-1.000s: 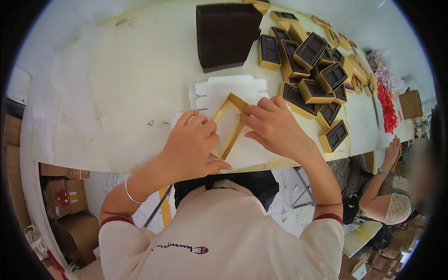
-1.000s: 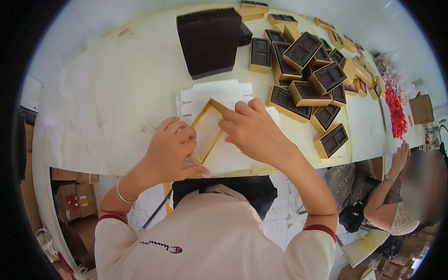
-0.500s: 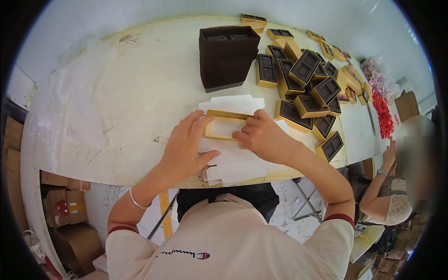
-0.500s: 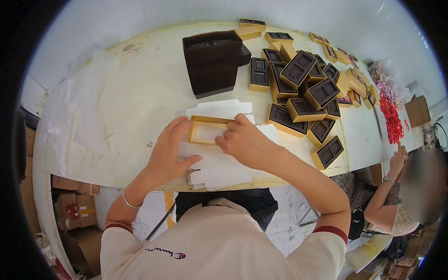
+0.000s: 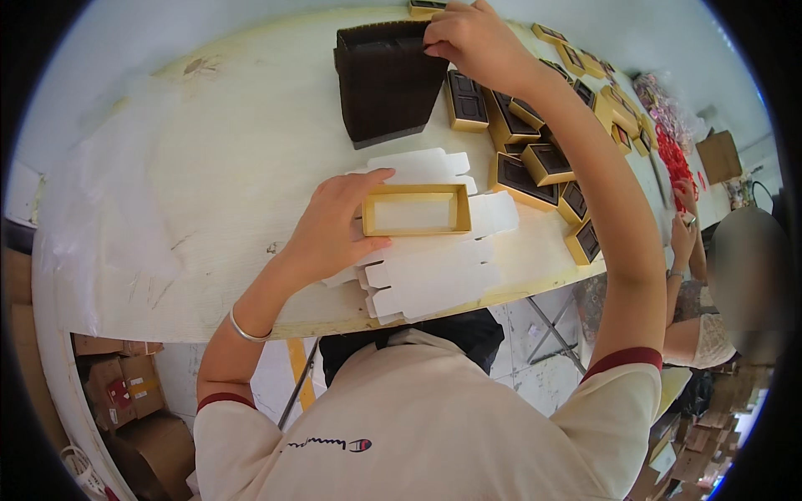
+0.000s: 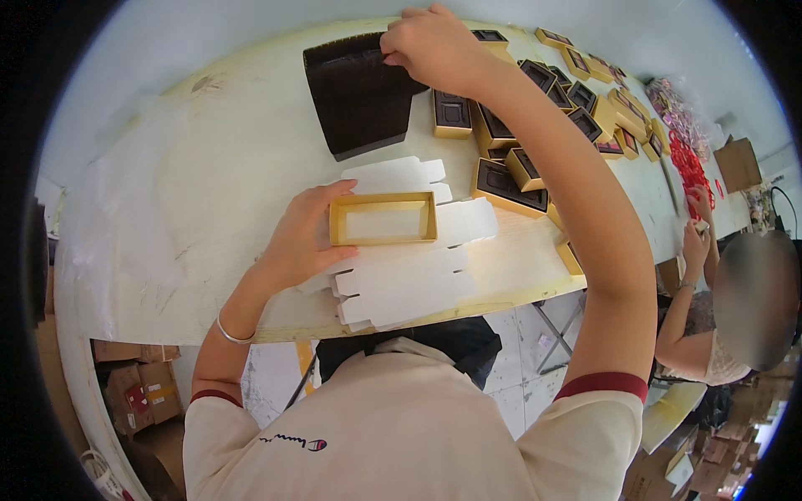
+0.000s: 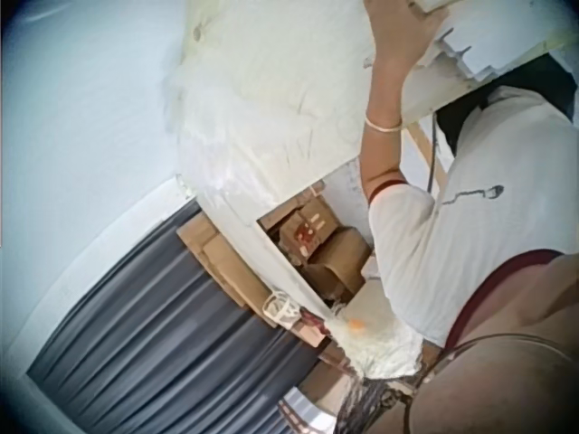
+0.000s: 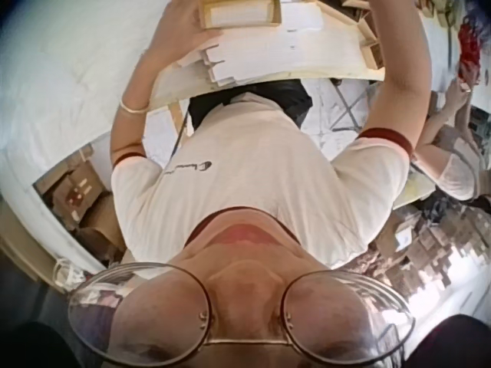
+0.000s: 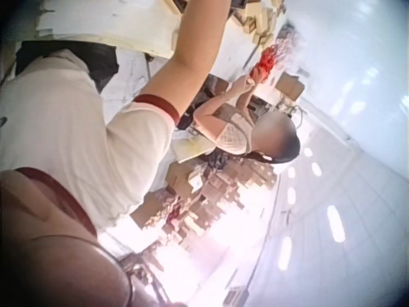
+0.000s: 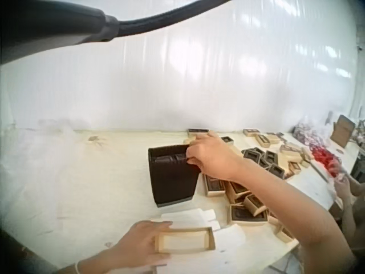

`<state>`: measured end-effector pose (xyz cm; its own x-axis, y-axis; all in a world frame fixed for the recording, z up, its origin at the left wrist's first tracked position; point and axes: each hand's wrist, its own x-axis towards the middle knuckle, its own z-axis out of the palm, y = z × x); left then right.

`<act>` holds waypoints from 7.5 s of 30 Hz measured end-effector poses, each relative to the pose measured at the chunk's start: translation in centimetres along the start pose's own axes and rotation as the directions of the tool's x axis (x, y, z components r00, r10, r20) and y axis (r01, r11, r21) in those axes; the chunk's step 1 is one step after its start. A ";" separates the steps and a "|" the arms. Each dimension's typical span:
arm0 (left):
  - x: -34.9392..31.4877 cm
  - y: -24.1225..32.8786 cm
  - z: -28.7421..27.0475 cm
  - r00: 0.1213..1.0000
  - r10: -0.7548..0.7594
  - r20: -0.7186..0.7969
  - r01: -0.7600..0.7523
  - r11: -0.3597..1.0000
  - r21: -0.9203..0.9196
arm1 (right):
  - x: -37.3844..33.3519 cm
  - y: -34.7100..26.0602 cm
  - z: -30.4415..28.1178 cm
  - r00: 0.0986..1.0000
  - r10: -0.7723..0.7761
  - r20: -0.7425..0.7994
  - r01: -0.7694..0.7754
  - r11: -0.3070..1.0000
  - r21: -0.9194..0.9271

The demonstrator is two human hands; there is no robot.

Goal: The person folds flat cardboard pieces into small rectangular boxes and inserts black plastic trays into them. The person repeatedly folds the sides of each box, places a tray inside, and sets the completed unit aside on the table.

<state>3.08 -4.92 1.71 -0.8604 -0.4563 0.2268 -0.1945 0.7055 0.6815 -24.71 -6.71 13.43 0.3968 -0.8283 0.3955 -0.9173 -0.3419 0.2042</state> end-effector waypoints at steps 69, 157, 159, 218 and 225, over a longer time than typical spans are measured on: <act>-0.8 3.6 3.3 0.953 0.254 0.164 -0.291 0.918 0.269 | -20.5 -16.2 -0.8 0.963 0.267 0.030 -0.243 0.819 0.520; -0.1 4.9 4.1 0.968 0.214 -0.135 -0.080 0.764 0.640 | -15.1 -12.6 1.5 0.973 0.155 0.171 -0.210 0.903 0.376; -1.1 6.8 2.4 0.919 0.267 -0.289 -0.069 0.832 0.550 | -15.2 -12.9 -0.7 0.951 0.310 0.021 -0.295 0.882 0.368; 1.7 2.6 -1.8 0.972 0.180 -0.149 -0.103 0.902 0.420 | -13.3 -12.0 0.9 0.877 0.029 0.480 -0.241 0.890 0.387; 1.1 2.5 -0.2 0.987 -0.006 0.163 0.015 0.999 -0.053 | -15.6 -17.9 -0.7 0.981 0.075 0.180 -0.060 0.995 -0.084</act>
<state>1.75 -3.79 3.80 -0.9245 -0.3660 0.1064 -0.1820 0.6692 0.7205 -14.42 12.61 4.19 0.3147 -0.9179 0.2417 -0.9334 -0.2530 0.2545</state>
